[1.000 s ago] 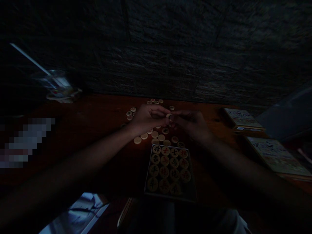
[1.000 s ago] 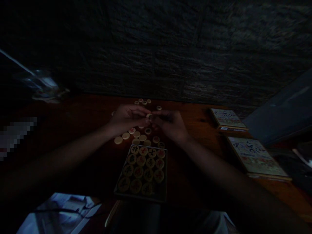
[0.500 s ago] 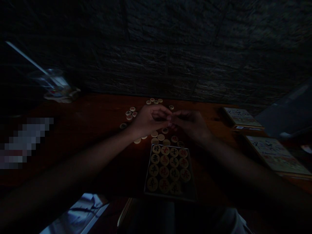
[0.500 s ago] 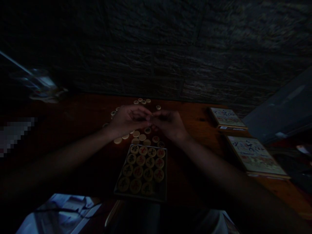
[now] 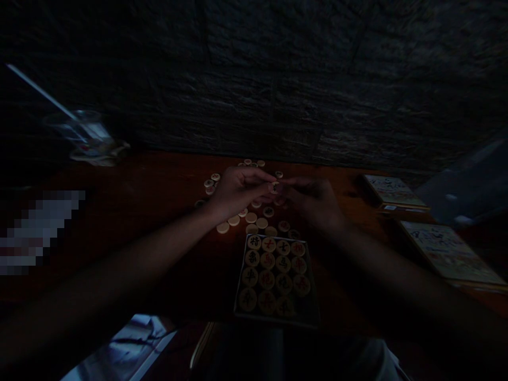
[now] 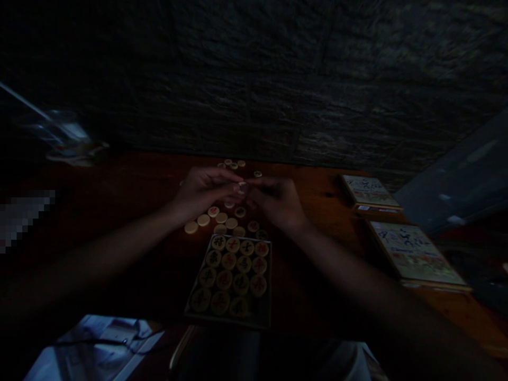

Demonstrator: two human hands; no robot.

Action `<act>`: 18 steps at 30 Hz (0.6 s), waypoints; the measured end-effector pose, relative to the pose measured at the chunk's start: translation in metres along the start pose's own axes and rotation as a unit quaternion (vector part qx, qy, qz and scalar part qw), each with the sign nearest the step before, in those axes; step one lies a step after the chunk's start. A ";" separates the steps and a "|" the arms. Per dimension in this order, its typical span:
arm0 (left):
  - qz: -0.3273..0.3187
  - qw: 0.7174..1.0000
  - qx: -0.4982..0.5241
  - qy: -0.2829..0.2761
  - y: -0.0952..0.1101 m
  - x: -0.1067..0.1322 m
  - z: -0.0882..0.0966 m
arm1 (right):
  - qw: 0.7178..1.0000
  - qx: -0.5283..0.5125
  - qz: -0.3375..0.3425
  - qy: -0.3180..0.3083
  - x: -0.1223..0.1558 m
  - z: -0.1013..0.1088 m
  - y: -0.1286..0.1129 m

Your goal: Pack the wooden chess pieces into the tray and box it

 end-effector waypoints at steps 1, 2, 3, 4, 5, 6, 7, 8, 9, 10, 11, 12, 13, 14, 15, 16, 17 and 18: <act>-0.001 1.000 -0.003 0.000 0.000 0.000 0.000 | 1.000 0.001 0.002 -0.001 0.000 -0.001 -0.001; -0.001 1.000 -0.006 0.001 0.000 0.000 0.000 | 1.000 0.003 0.003 -0.002 0.001 -0.001 -0.003; -0.001 1.000 -0.006 0.003 0.000 0.000 0.000 | 1.000 0.004 0.005 -0.002 0.001 -0.001 -0.004; -0.002 1.000 -0.006 0.003 0.000 0.000 0.000 | 1.000 0.006 0.007 0.000 0.001 -0.001 -0.004; -0.005 1.000 -0.006 0.003 0.001 0.000 0.000 | 1.000 0.009 0.010 0.000 0.001 0.000 -0.005; -0.011 1.000 -0.008 0.001 0.001 0.000 -0.001 | 1.000 0.014 0.012 -0.002 0.001 0.000 -0.004; -0.018 1.000 -0.011 -0.003 0.002 0.000 -0.002 | 1.000 0.021 0.015 -0.002 0.001 0.000 -0.004; -0.025 1.000 -0.014 -0.008 0.003 0.000 -0.002 | 0.999 0.029 0.020 -0.001 0.001 0.001 -0.004; -0.032 0.999 -0.018 -0.012 0.003 0.000 -0.003 | 0.999 0.038 0.025 0.002 0.001 0.002 -0.004; -0.038 0.999 -0.023 -0.015 0.004 0.000 -0.004 | 0.998 0.046 0.029 0.006 0.001 0.002 -0.004; -0.043 0.998 -0.030 -0.017 0.005 0.000 -0.005 | 0.998 0.053 0.033 0.011 0.001 0.003 -0.004; -0.047 0.998 -0.036 -0.020 0.005 0.001 -0.006 | 0.998 0.058 0.035 0.017 0.002 0.004 -0.005; -0.051 0.998 -0.041 -0.022 0.006 0.001 -0.006 | 0.997 0.063 0.034 0.023 0.002 0.005 -0.005; -0.055 0.997 -0.045 -0.025 0.007 0.002 -0.007 | 0.997 0.068 0.032 0.026 0.003 0.005 -0.006; -0.057 0.997 -0.047 -0.029 0.008 0.002 -0.008 | 0.997 0.070 0.029 0.031 0.003 0.005 -0.006; -0.059 0.997 -0.047 -0.033 0.009 0.003 -0.009 | 0.997 0.071 0.026 0.034 0.004 0.004 -0.007; -0.059 0.997 -0.046 -0.035 0.009 0.003 -0.009 | 0.996 0.072 0.023 0.036 0.004 0.004 -0.007; -0.058 0.997 -0.045 -0.037 0.010 0.003 -0.010 | 0.997 0.071 0.021 0.039 0.004 0.004 -0.007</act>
Point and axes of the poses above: each hand's wrist, its own x-axis away from the middle knuckle, its own z-axis out of the back of the hand, y = z × x, the point moved 8 cm from there along -x, towards the middle knuckle, and after that the axes turned 5 degrees about -z, right-handed, at the moved point
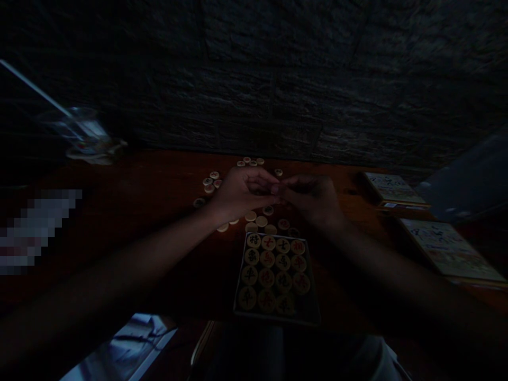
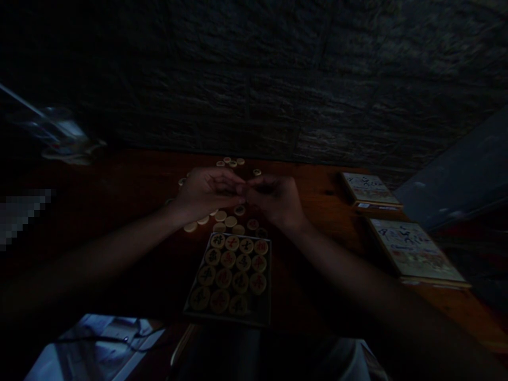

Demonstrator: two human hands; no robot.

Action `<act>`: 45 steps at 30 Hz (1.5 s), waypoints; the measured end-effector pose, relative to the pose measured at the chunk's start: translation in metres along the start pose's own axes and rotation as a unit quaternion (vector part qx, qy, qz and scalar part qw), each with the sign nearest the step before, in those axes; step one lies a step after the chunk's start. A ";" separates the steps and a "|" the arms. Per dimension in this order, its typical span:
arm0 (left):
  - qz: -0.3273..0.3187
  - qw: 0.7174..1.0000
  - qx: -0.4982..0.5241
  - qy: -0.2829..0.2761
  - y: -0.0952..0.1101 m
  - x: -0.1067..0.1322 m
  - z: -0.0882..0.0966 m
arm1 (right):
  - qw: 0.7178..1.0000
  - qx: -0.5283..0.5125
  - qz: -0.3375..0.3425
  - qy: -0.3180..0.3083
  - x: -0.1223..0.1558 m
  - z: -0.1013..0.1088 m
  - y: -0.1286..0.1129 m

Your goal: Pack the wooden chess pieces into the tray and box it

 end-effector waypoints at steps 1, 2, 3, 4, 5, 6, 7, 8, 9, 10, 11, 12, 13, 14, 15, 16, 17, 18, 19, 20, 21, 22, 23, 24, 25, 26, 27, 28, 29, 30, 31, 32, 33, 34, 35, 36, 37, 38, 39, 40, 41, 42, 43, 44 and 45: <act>0.004 1.000 0.002 0.000 0.000 0.000 0.000 | 1.000 -0.003 -0.004 0.002 0.000 0.000 0.000; 0.010 1.000 0.004 0.000 -0.001 0.000 0.000 | 1.000 -0.007 -0.007 0.003 0.000 0.000 0.001; 0.017 1.000 0.007 0.000 -0.002 0.000 0.000 | 1.000 -0.012 -0.011 0.001 0.000 0.000 0.002; 0.026 1.000 0.010 0.000 -0.004 -0.001 0.001 | 1.000 -0.017 -0.014 -0.001 0.000 0.000 0.003; 0.034 0.999 0.014 0.002 -0.005 -0.001 0.002 | 1.000 -0.023 -0.017 -0.005 -0.001 0.000 0.003; 0.040 0.999 0.017 0.004 -0.007 -0.001 0.003 | 0.999 -0.028 -0.020 -0.008 -0.001 0.000 0.004; 0.046 0.999 0.020 0.009 -0.009 -0.002 0.004 | 0.999 -0.030 -0.021 -0.011 -0.001 0.000 0.005; 0.051 0.998 0.021 0.014 -0.011 -0.002 0.006 | 0.999 -0.032 -0.022 -0.011 -0.002 0.001 0.005; 0.056 0.998 0.021 0.019 -0.012 -0.002 0.008 | 0.999 -0.032 -0.023 -0.012 -0.002 0.001 0.005; 0.061 0.998 0.022 0.024 -0.014 -0.002 0.009 | 0.999 -0.034 -0.022 -0.014 -0.002 0.001 0.005; 0.065 0.997 0.024 0.027 -0.016 -0.002 0.010 | 0.999 -0.036 -0.021 -0.015 -0.002 0.001 0.005; 0.069 0.997 0.031 0.028 -0.017 -0.002 0.010 | 0.999 -0.040 -0.019 -0.016 -0.002 0.001 0.005; 0.075 0.996 0.043 0.029 -0.018 -0.002 0.010 | 0.999 -0.047 -0.017 -0.017 -0.002 0.001 0.004; 0.082 0.994 0.060 0.031 -0.019 -0.001 0.010 | 0.998 -0.055 -0.015 -0.016 -0.002 0.001 0.004; 0.091 0.992 0.078 0.035 -0.020 -0.001 0.010 | 0.998 -0.061 -0.014 -0.015 -0.002 0.001 0.003; 0.099 0.990 0.095 0.039 -0.020 0.000 0.009 | 0.998 -0.064 -0.014 -0.014 -0.002 0.001 0.003; 0.104 0.988 0.108 0.045 -0.021 0.001 0.009 | 0.998 -0.066 -0.013 -0.015 -0.002 0.001 0.003; 0.106 0.987 0.113 0.050 -0.021 0.001 0.010 | 0.997 -0.068 -0.013 -0.017 -0.002 0.001 0.003; 0.105 0.987 0.113 0.055 -0.020 0.001 0.010 | 0.997 -0.070 -0.011 -0.019 -0.002 0.000 0.003; 0.100 0.987 0.111 0.059 -0.020 0.001 0.011 | 0.997 -0.074 -0.010 -0.021 -0.002 0.000 0.002; 0.095 0.988 0.108 0.060 -0.019 0.001 0.012 | 0.997 -0.079 -0.008 -0.023 -0.002 0.000 0.002; 0.092 0.988 0.109 0.060 -0.019 0.001 0.012 | 0.996 -0.081 -0.008 -0.026 -0.002 0.000 0.002; 0.091 0.988 0.111 0.059 -0.019 0.001 0.013 | 0.996 -0.079 -0.010 -0.029 -0.002 -0.001 0.002; 0.092 0.987 0.115 0.059 -0.020 0.001 0.013 | 0.997 -0.074 -0.013 -0.031 -0.002 -0.001 0.002; 0.094 0.987 0.119 0.059 -0.020 0.000 0.013 | 0.997 -0.066 -0.015 -0.032 -0.002 -0.001 0.002; 0.097 0.986 0.120 0.060 -0.021 0.000 0.013 | 0.998 -0.058 -0.015 -0.031 -0.003 -0.001 0.001; 0.099 0.986 0.120 0.062 -0.021 0.000 0.013 | 0.998 -0.053 -0.014 -0.030 -0.003 -0.001 0.000; 0.100 0.986 0.119 0.064 -0.021 0.000 0.013 | 0.998 -0.049 -0.012 -0.029 -0.003 -0.001 -0.001; 0.101 0.986 0.120 0.065 -0.021 0.000 0.013 | 0.998 -0.048 -0.008 -0.029 -0.002 -0.002 -0.002; 0.100 0.985 0.122 0.065 -0.020 -0.001 0.013 | 0.998 -0.049 -0.005 -0.030 -0.002 -0.002 -0.003; 0.098 0.985 0.127 0.065 -0.019 -0.001 0.012 | 0.998 -0.054 -0.003 -0.030 -0.002 -0.002 -0.004; 0.096 0.984 0.134 0.064 -0.018 -0.001 0.012 | 0.998 -0.059 -0.001 -0.029 -0.001 -0.002 -0.005; 0.094 0.983 0.144 0.063 -0.018 -0.001 0.011 | 0.998 -0.062 0.000 -0.028 -0.001 -0.002 -0.005; 0.095 0.981 0.155 0.061 -0.017 -0.002 0.009 | 0.998 -0.066 0.003 -0.025 -0.001 -0.001 -0.005; 0.098 0.980 0.165 0.060 -0.017 -0.002 0.008 | 0.998 -0.065 0.007 -0.022 0.000 -0.001 -0.005; 0.104 0.978 0.173 0.061 -0.017 -0.002 0.007 | 0.998 -0.061 0.013 -0.020 0.000 0.000 -0.005; 0.111 0.976 0.178 0.062 -0.018 -0.002 0.006 | 0.998 -0.055 0.018 -0.020 0.000 0.000 -0.005; 0.117 0.974 0.181 0.065 -0.018 -0.001 0.005 | 0.998 -0.050 0.024 -0.022 0.000 -0.001 -0.005; 0.122 0.973 0.183 0.067 -0.018 -0.001 0.004 | 0.998 -0.047 0.031 -0.025 0.001 -0.001 -0.005; 0.125 0.973 0.184 0.067 -0.018 -0.001 0.004 | 0.998 -0.044 0.037 -0.030 0.001 -0.002 -0.005; 0.125 0.972 0.186 0.065 -0.017 -0.001 0.003 | 0.998 -0.041 0.044 -0.035 0.001 -0.003 -0.006; 0.124 0.972 0.188 0.062 -0.016 -0.002 0.003 | 0.997 -0.032 0.057 -0.037 0.001 -0.003 -0.007; 0.124 0.972 0.191 0.059 -0.015 -0.002 0.003 | 0.997 -0.015 0.073 -0.035 0.002 -0.002 -0.009; 0.126 0.972 0.192 0.055 -0.014 -0.001 0.002 | 0.995 0.013 0.092 -0.033 0.003 -0.002 -0.012; 0.128 0.971 0.193 0.055 -0.014 -0.001 0.003 | 0.992 0.048 0.111 -0.028 0.004 -0.001 -0.015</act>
Point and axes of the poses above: each hand's wrist, its own x-axis away from the middle knuckle, its own z-axis out of the back of the hand, y = z × x, the point moved 8 cm from there along -x, towards the middle knuckle, and after that the axes turned 5 degrees about -z, right-handed, at the moved point
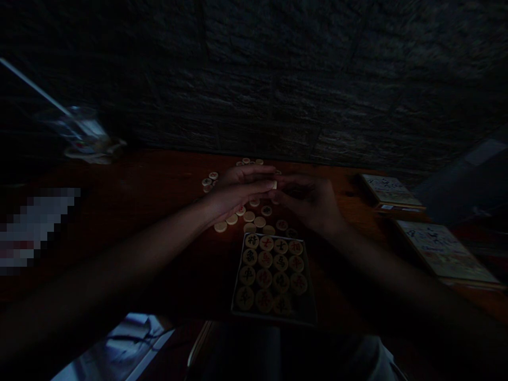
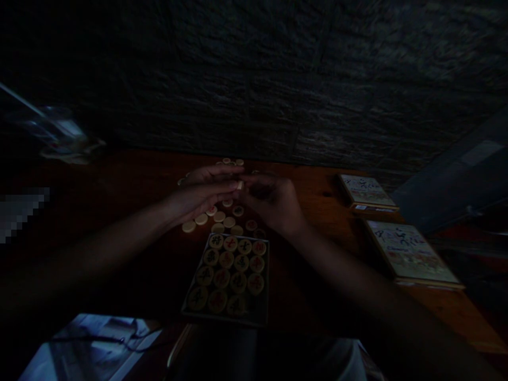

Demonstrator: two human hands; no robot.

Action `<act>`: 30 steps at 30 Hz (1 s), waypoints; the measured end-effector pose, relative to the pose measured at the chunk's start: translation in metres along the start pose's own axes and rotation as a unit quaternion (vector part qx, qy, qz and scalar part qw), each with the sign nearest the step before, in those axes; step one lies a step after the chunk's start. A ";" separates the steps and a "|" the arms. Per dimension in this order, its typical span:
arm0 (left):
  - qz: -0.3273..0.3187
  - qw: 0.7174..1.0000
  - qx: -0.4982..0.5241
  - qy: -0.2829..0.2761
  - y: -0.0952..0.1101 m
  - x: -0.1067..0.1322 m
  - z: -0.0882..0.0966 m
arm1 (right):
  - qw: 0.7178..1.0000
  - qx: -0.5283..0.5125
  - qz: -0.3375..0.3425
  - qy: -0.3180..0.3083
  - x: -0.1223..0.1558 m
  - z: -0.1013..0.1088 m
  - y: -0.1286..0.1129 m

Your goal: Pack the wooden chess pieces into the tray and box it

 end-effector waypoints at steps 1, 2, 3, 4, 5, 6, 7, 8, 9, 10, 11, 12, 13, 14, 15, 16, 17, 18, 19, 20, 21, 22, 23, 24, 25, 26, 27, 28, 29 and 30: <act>0.002 1.000 0.000 0.003 0.000 0.000 0.001 | 0.999 0.037 0.018 0.003 0.001 0.001 -0.003; 0.004 1.000 0.000 0.008 0.000 0.000 0.002 | 0.997 0.071 0.033 0.004 0.001 0.002 -0.006; 0.005 1.000 0.000 0.012 0.000 0.000 0.003 | 0.994 0.097 0.044 0.005 0.002 0.002 -0.009; 0.006 1.000 0.001 0.014 -0.001 0.000 0.003 | 0.992 0.114 0.054 0.007 0.003 0.003 -0.011; 0.008 1.000 0.000 0.011 -0.001 0.000 0.003 | 0.990 0.123 0.063 0.008 0.004 0.004 -0.014; 0.011 1.000 0.000 0.003 -0.003 0.000 0.002 | 0.989 0.128 0.070 0.009 0.005 0.004 -0.016; 0.018 1.000 -0.001 -0.010 -0.004 0.000 0.000 | 0.988 0.133 0.077 0.007 0.005 0.004 -0.018; 0.027 0.999 -0.001 -0.024 -0.006 0.000 -0.001 | 0.987 0.138 0.084 0.006 0.006 0.004 -0.020; 0.036 0.999 0.000 -0.037 -0.008 0.000 -0.003 | 0.986 0.143 0.091 0.004 0.007 0.003 -0.021; 0.044 0.998 0.001 -0.046 -0.009 0.001 -0.004 | 0.984 0.148 0.097 0.002 0.007 0.003 -0.023; 0.049 0.997 0.003 -0.052 -0.010 0.001 -0.005 | 0.983 0.153 0.103 0.001 0.007 0.002 -0.024; 0.051 0.997 0.004 -0.054 -0.010 0.001 -0.006 | 0.982 0.157 0.107 0.001 0.007 0.002 -0.024; 0.050 0.997 0.005 -0.052 -0.009 0.001 -0.006 | 0.981 0.159 0.109 0.003 0.007 0.002 -0.024; 0.048 0.998 0.006 -0.050 -0.008 0.001 -0.006 | 0.981 0.159 0.109 0.004 0.007 0.002 -0.024; 0.046 0.998 0.008 -0.046 -0.007 0.001 -0.005 | 0.982 0.155 0.107 0.005 0.007 0.003 -0.023; 0.044 0.998 0.009 -0.042 -0.006 0.001 -0.005 | 0.983 0.150 0.103 0.006 0.006 0.003 -0.022; 0.043 0.998 0.011 -0.039 -0.006 0.001 -0.005 | 0.985 0.145 0.097 0.004 0.006 0.003 -0.021; 0.043 0.998 0.013 -0.037 -0.006 0.001 -0.004 | 0.986 0.141 0.090 0.003 0.005 0.002 -0.020; 0.045 0.998 0.015 -0.035 -0.006 0.001 -0.004 | 0.986 0.140 0.086 0.001 0.005 0.002 -0.019; 0.049 0.998 0.018 -0.033 -0.007 0.001 -0.003 | 0.986 0.143 0.085 0.001 0.005 0.002 -0.018; 0.055 0.998 0.022 -0.031 -0.008 0.001 -0.003 | 0.985 0.147 0.091 0.002 0.006 0.001 -0.019; 0.063 0.997 0.027 -0.029 -0.010 0.001 -0.002 | 0.983 0.151 0.103 0.003 0.006 0.001 -0.021; 0.071 0.997 0.031 -0.028 -0.012 0.001 -0.002 | 0.981 0.155 0.120 0.004 0.007 0.001 -0.024; 0.080 0.996 0.034 -0.028 -0.013 0.001 -0.002 | 0.978 0.158 0.139 0.003 0.008 0.000 -0.027; 0.090 0.995 0.034 -0.031 -0.015 0.002 -0.003 | 0.975 0.159 0.155 0.002 0.009 0.000 -0.030; 0.100 0.994 0.033 -0.034 -0.016 0.002 -0.003 | 0.973 0.160 0.167 0.002 0.010 -0.001 -0.032; 0.109 0.993 0.030 -0.038 -0.017 0.002 -0.004 | 0.972 0.161 0.173 0.001 0.010 -0.001 -0.033; 0.115 0.992 0.029 -0.043 -0.018 0.003 -0.005 | 0.972 0.162 0.173 0.001 0.010 -0.001 -0.033; 0.119 0.991 0.029 -0.048 -0.018 0.003 -0.005 | 0.972 0.162 0.168 0.000 0.010 -0.002 -0.032; 0.120 0.991 0.030 -0.052 -0.017 0.003 -0.006 | 0.974 0.160 0.161 -0.001 0.009 -0.002 -0.031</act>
Point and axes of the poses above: each hand's wrist, its own x-axis away from the middle knuckle, its own z-axis out of the back of the hand, y = z × x, the point moved 8 cm from there along -x, towards the middle knuckle, and after that the axes turned 5 degrees about -z, right-handed, at the moved point
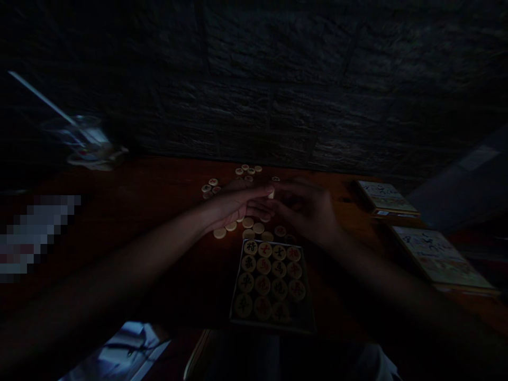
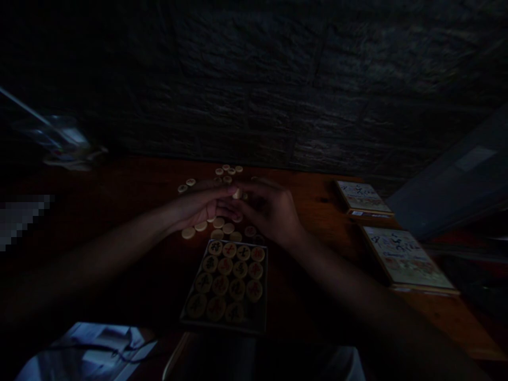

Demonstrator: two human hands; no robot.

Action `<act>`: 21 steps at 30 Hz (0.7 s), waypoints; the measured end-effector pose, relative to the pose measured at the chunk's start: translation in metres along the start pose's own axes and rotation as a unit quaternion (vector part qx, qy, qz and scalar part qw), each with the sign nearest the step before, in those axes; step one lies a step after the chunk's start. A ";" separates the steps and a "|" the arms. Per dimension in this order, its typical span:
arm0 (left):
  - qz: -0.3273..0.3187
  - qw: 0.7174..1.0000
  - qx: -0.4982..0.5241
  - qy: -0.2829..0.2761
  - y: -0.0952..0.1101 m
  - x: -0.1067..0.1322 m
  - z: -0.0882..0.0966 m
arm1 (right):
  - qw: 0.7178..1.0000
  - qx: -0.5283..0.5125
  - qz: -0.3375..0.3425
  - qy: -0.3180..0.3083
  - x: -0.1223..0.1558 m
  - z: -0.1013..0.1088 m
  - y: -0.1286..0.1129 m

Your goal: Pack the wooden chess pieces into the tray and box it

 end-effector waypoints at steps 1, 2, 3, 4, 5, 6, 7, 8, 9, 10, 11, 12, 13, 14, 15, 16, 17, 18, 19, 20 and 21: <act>-0.001 1.000 0.000 -0.004 0.001 0.000 0.000 | 1.000 -0.004 -0.006 -0.002 0.000 -0.001 0.001; -0.003 1.000 -0.002 -0.008 0.001 0.000 0.000 | 1.000 -0.009 -0.011 -0.003 0.000 -0.001 0.002; -0.005 1.000 -0.003 -0.012 0.001 0.000 0.000 | 1.000 -0.014 -0.013 -0.002 0.000 -0.001 0.003; -0.005 1.000 -0.003 -0.016 0.001 0.000 0.000 | 1.000 -0.015 -0.013 0.000 0.001 -0.001 0.003; -0.004 1.000 -0.003 -0.020 0.000 0.000 0.001 | 1.000 -0.014 -0.012 0.001 0.001 -0.001 0.003; -0.001 1.000 -0.001 -0.025 -0.001 0.000 0.001 | 1.000 -0.010 -0.010 0.000 0.001 -0.001 0.002; 0.001 1.000 0.002 -0.031 -0.002 0.000 0.000 | 1.000 -0.005 -0.005 -0.001 0.001 -0.001 0.001; 0.003 0.999 0.007 -0.039 -0.003 0.000 -0.001 | 1.000 0.000 0.000 -0.003 0.002 -0.001 0.000; 0.004 0.999 0.011 -0.045 -0.004 0.000 -0.001 | 1.000 0.004 0.006 -0.007 0.002 -0.001 -0.001; 0.004 0.999 0.012 -0.049 -0.004 0.000 -0.002 | 1.000 0.006 0.011 -0.009 0.002 -0.001 -0.002; 0.005 0.999 0.012 -0.051 -0.004 0.001 -0.003 | 1.000 0.006 0.012 -0.009 0.002 -0.001 -0.003; 0.004 0.999 0.009 -0.050 -0.003 0.001 -0.003 | 1.000 0.002 0.008 -0.007 0.002 -0.001 -0.003; 0.004 0.999 0.003 -0.047 -0.003 0.001 -0.003 | 1.000 -0.003 0.002 -0.005 0.002 -0.001 -0.002; 0.002 0.999 -0.001 -0.043 -0.002 0.001 -0.003 | 1.000 -0.010 -0.007 -0.004 0.002 -0.001 -0.001; 0.000 0.999 -0.004 -0.041 0.000 0.001 -0.003 | 1.000 -0.018 -0.016 -0.003 0.002 -0.002 0.001; -0.002 0.999 -0.004 -0.041 0.001 0.001 -0.003 | 0.999 -0.024 -0.024 -0.002 0.002 -0.002 0.002; -0.004 0.999 -0.003 -0.042 0.002 0.002 -0.004 | 0.999 -0.028 -0.029 -0.002 0.002 -0.002 0.003; -0.004 0.999 -0.002 -0.043 0.002 0.002 -0.004 | 0.999 -0.029 -0.031 -0.002 0.002 -0.002 0.003; -0.002 0.999 0.000 -0.045 0.002 0.002 -0.004 | 0.999 -0.029 -0.030 -0.003 0.003 -0.002 0.003; 0.000 0.999 0.001 -0.048 0.002 0.002 -0.004 | 0.999 -0.027 -0.025 -0.003 0.003 -0.002 0.002; 0.003 0.999 0.001 -0.051 0.001 0.002 -0.004 | 1.000 -0.023 -0.018 -0.005 0.003 -0.002 0.001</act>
Point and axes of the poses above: each hand's wrist, its own x-axis away from the middle knuckle, its own z-axis out of the back of the hand, y = z × x, the point moved 8 cm from there along -x, towards the middle knuckle, and after that the axes turned 5 degrees about -z, right-handed, at the moved point
